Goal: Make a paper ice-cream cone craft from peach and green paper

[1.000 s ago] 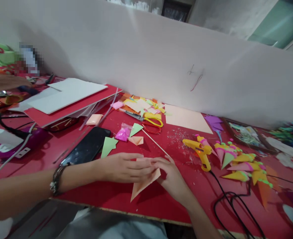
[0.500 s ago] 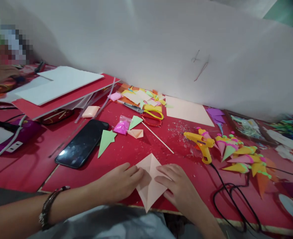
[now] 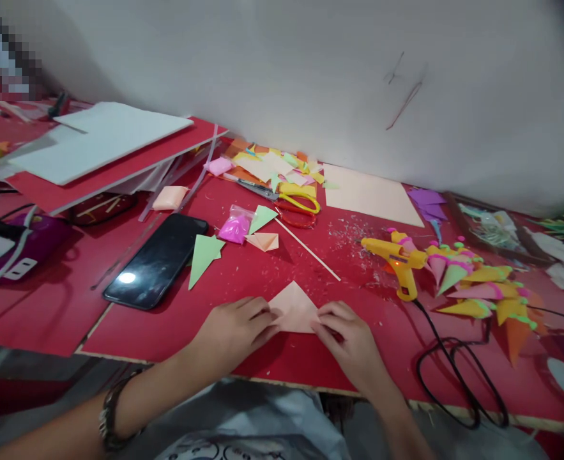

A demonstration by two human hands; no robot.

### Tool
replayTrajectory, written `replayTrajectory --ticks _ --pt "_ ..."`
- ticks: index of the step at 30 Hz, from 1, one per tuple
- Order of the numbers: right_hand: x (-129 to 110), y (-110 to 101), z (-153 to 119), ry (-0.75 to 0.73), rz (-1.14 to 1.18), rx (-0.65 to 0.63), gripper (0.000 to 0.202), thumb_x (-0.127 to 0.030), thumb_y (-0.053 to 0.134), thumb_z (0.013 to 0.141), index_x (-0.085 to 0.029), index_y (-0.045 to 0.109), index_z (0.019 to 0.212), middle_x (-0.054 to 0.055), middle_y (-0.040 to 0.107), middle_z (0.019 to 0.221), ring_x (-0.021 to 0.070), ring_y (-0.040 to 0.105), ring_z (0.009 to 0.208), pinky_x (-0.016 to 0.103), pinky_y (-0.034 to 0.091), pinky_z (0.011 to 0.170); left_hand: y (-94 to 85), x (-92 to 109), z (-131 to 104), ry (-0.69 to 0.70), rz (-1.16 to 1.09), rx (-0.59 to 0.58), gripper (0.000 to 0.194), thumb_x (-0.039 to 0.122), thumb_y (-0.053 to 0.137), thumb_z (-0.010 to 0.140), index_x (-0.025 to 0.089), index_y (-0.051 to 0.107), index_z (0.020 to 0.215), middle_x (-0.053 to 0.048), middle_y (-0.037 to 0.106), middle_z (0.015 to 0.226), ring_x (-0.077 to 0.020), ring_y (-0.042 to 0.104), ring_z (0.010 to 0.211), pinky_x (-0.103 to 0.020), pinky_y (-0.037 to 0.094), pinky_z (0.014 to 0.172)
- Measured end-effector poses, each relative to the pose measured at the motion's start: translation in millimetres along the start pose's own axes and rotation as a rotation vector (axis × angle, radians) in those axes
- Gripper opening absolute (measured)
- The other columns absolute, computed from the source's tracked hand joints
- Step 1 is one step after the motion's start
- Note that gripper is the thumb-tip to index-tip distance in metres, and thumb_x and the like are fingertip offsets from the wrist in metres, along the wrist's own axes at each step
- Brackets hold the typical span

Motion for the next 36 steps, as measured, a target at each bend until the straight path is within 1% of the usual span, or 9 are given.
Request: replayTrajectory --ticks 3,7,12,25,27,29,30,33,36 --pt "1.0 1.4 3.6 0.058 -0.060 0.036 0.021 -0.024 0.046 0.083 -0.018 0.053 0.065 0.000 0.052 0.068 0.0127 0.047 0.070 0.024 0.036 0.063 2.4 -5.6 2.8 -0.110 -0.007 -0.018 0.018 0.033 0.044 0.084 0.020 0.056 0.086 0.000 0.059 0.079 -0.0122 0.056 0.068 -0.021 0.037 0.053" --pt "2.9 6.1 4.9 0.122 -0.196 0.066 0.024 -0.027 0.045 0.083 -0.018 0.046 0.061 -0.001 0.046 0.061 0.0131 0.042 0.063 0.024 0.031 0.058 4.2 -8.6 5.4 -0.221 0.083 -0.077 0.021 0.033 0.043 0.083 0.018 0.054 0.073 0.000 0.055 0.070 -0.0124 0.052 0.059 -0.022 0.030 0.047" --pt "2.3 9.7 4.6 0.142 -0.337 0.081 0.023 -0.028 0.044 0.083 -0.019 0.045 0.062 0.000 0.048 0.063 0.0141 0.041 0.064 0.025 0.029 0.060 3.7 -7.9 9.1 -0.307 0.175 -0.088 0.022 0.031 0.042 0.084 0.018 0.053 0.070 -0.001 0.057 0.064 -0.0131 0.052 0.055 -0.022 0.024 0.044" --pt "-3.1 10.2 7.8 0.129 -0.491 0.100 0.023 -0.023 0.041 0.083 -0.019 0.044 0.061 0.001 0.049 0.062 0.0151 0.043 0.063 0.026 0.030 0.058 6.3 -5.8 14.2 -0.327 0.278 -0.145 0.019 0.024 0.038 0.085 0.018 0.049 0.070 -0.002 0.055 0.060 -0.0166 0.055 0.053 -0.022 0.027 0.039" --pt "-2.5 11.4 7.6 0.141 -0.495 0.089 0.022 -0.022 0.042 0.083 -0.019 0.044 0.061 0.001 0.050 0.063 0.0153 0.043 0.064 0.027 0.030 0.059 6.6 -8.2 13.2 -0.312 0.271 -0.166 0.016 0.024 0.038 0.085 0.018 0.051 0.076 -0.002 0.055 0.064 -0.0159 0.055 0.054 -0.022 0.028 0.039" --pt "-1.5 12.5 7.7 0.153 -0.497 0.074 0.021 -0.022 0.042 0.083 -0.019 0.044 0.062 0.002 0.050 0.064 0.0156 0.043 0.065 0.027 0.030 0.059 6.2 -12.0 12.0 -0.260 0.250 -0.189 0.014 0.025 0.041 0.084 0.019 0.052 0.090 -0.002 0.057 0.078 -0.0151 0.056 0.059 -0.022 0.032 0.041" --pt "-0.9 12.9 7.9 0.157 -0.499 0.066 0.021 -0.022 0.043 0.083 -0.019 0.044 0.062 0.002 0.050 0.064 0.0157 0.043 0.065 0.027 0.030 0.060 5.6 -13.9 11.6 -0.211 0.235 -0.200 0.018 0.024 0.043 0.083 0.020 0.050 0.099 -0.003 0.057 0.088 -0.0151 0.056 0.065 -0.022 0.035 0.044" --pt "0.1 12.9 8.4 0.153 -0.506 0.070 0.020 -0.022 0.043 0.082 -0.019 0.044 0.063 0.002 0.050 0.064 0.0161 0.043 0.065 0.027 0.030 0.060 1.2 -19.1 10.8 -0.022 0.192 -0.225 0.030 0.025 0.044 0.084 0.027 0.045 0.113 -0.003 0.048 0.113 -0.0172 0.052 0.091 -0.025 0.043 0.067" --pt "-0.8 11.8 8.4 0.130 -0.508 0.100 0.021 -0.022 0.042 0.083 -0.019 0.044 0.062 0.001 0.050 0.064 0.0159 0.043 0.065 0.027 0.030 0.060 -4.8 -25.5 11.4 0.104 0.165 -0.258 0.035 0.032 0.043 0.084 0.034 0.041 0.119 -0.002 0.041 0.123 -0.0195 0.045 0.100 -0.033 0.038 0.084"
Point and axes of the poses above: each hand's wrist, its own z-axis towards the middle knuckle, its own y-axis out of the palm, x = y × z, the point moved 5 cm from there along z, towards the middle knuckle
